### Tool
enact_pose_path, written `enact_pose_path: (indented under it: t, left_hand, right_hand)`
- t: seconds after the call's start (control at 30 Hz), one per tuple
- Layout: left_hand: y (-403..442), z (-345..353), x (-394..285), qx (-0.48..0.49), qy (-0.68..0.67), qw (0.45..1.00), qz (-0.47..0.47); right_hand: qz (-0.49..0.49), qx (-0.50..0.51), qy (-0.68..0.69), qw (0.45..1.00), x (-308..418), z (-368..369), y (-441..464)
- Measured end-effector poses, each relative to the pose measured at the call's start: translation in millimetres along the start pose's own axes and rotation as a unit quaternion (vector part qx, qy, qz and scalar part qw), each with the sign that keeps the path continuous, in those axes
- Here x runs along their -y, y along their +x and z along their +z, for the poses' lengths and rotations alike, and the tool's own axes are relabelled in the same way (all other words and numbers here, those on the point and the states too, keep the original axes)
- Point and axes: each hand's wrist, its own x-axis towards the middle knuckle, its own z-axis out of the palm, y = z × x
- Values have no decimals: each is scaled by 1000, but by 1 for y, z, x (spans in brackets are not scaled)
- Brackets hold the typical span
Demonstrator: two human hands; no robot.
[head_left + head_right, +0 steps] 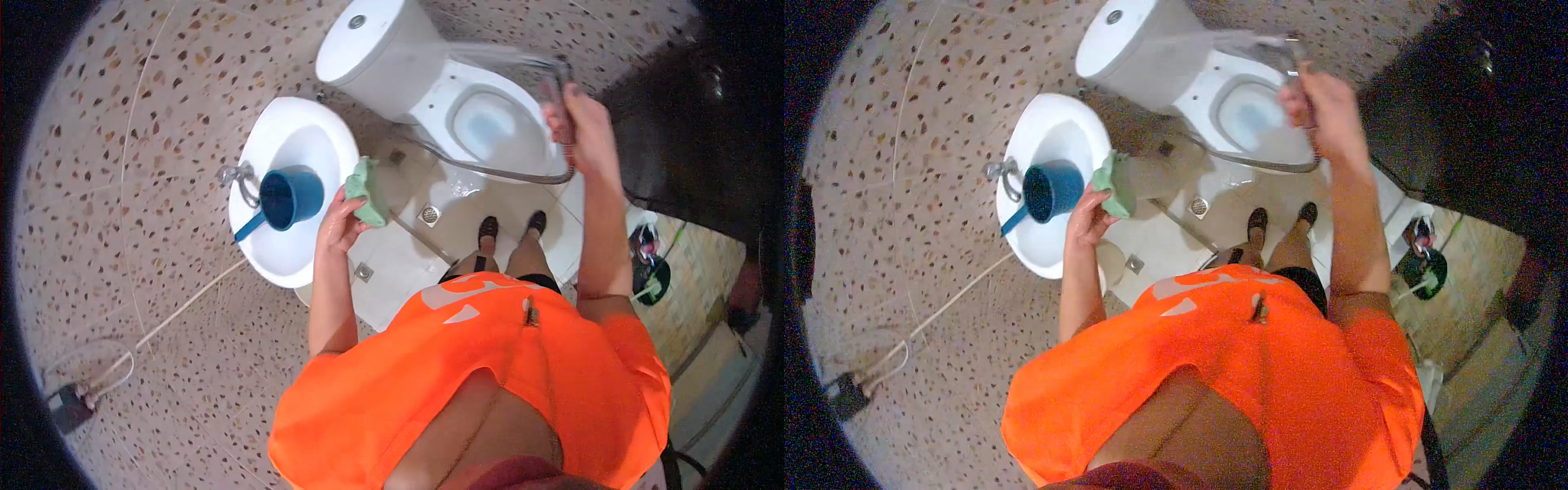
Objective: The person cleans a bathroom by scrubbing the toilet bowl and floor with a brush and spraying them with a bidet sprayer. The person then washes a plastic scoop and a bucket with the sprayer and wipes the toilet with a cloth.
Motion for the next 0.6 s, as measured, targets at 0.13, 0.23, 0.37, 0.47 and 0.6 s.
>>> enact_pose_path:
  t: [0.13, 0.23, 0.37, 0.47, 0.6]
  left_hand:
    - [11, -12, 8, 10, 27, 999, -31]
    - [11, -4, 7, 2, 53, 998, -39]
    - [14, 7, 9, 15, 54, 998, -43]
    - [21, 33, 13, 2, 83, 995, -54]
    - [36, 73, 15, 113, 149, 982, -43]
  right_hand:
    - [8, -71, 31, 997, -30, -39, 30]
    - [57, -63, -7, 996, -64, -46, 18]
    - [30, -112, 105, 988, -80, -76, 7]
    - [5, -170, 117, 979, -107, -114, 22]
    - [108, -288, 124, 943, -143, -158, 3]
